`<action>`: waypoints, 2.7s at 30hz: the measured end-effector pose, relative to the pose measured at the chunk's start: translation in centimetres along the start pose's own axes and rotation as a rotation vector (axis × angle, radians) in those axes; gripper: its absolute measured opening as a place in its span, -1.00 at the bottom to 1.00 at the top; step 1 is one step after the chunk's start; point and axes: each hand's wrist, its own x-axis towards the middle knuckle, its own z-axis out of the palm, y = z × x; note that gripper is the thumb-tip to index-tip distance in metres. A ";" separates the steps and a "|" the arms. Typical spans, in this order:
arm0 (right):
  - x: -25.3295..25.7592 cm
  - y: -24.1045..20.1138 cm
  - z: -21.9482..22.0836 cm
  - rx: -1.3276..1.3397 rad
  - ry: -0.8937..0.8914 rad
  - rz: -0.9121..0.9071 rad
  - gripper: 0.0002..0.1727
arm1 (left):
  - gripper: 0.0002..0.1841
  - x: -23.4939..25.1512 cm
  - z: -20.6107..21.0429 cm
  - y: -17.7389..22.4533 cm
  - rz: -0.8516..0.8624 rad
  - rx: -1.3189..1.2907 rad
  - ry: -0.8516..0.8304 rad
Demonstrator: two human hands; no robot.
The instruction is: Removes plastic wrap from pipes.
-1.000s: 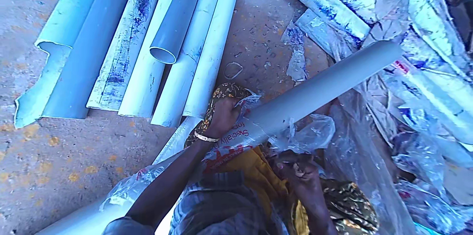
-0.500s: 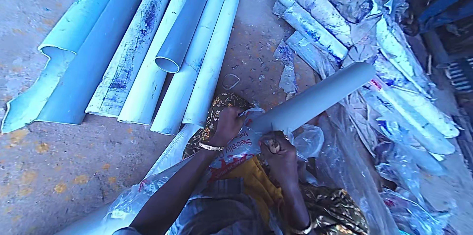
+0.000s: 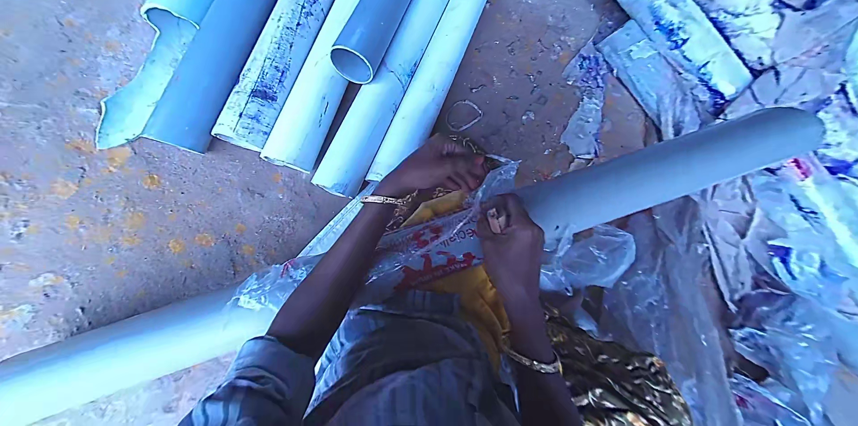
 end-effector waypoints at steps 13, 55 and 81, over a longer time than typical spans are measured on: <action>0.1 3.9 0.8 0.833 0.053 -0.166 -0.80 | -0.72 -17.9 -4.6 -2.2 0.052 0.607 0.048; -5.4 7.2 0.4 0.793 0.156 -0.561 -0.87 | -0.84 -17.2 0.1 -3.9 0.144 0.317 0.395; -7.3 18.9 -5.1 1.195 0.531 0.478 -0.89 | -0.85 -0.5 19.3 -0.7 -0.384 0.231 0.420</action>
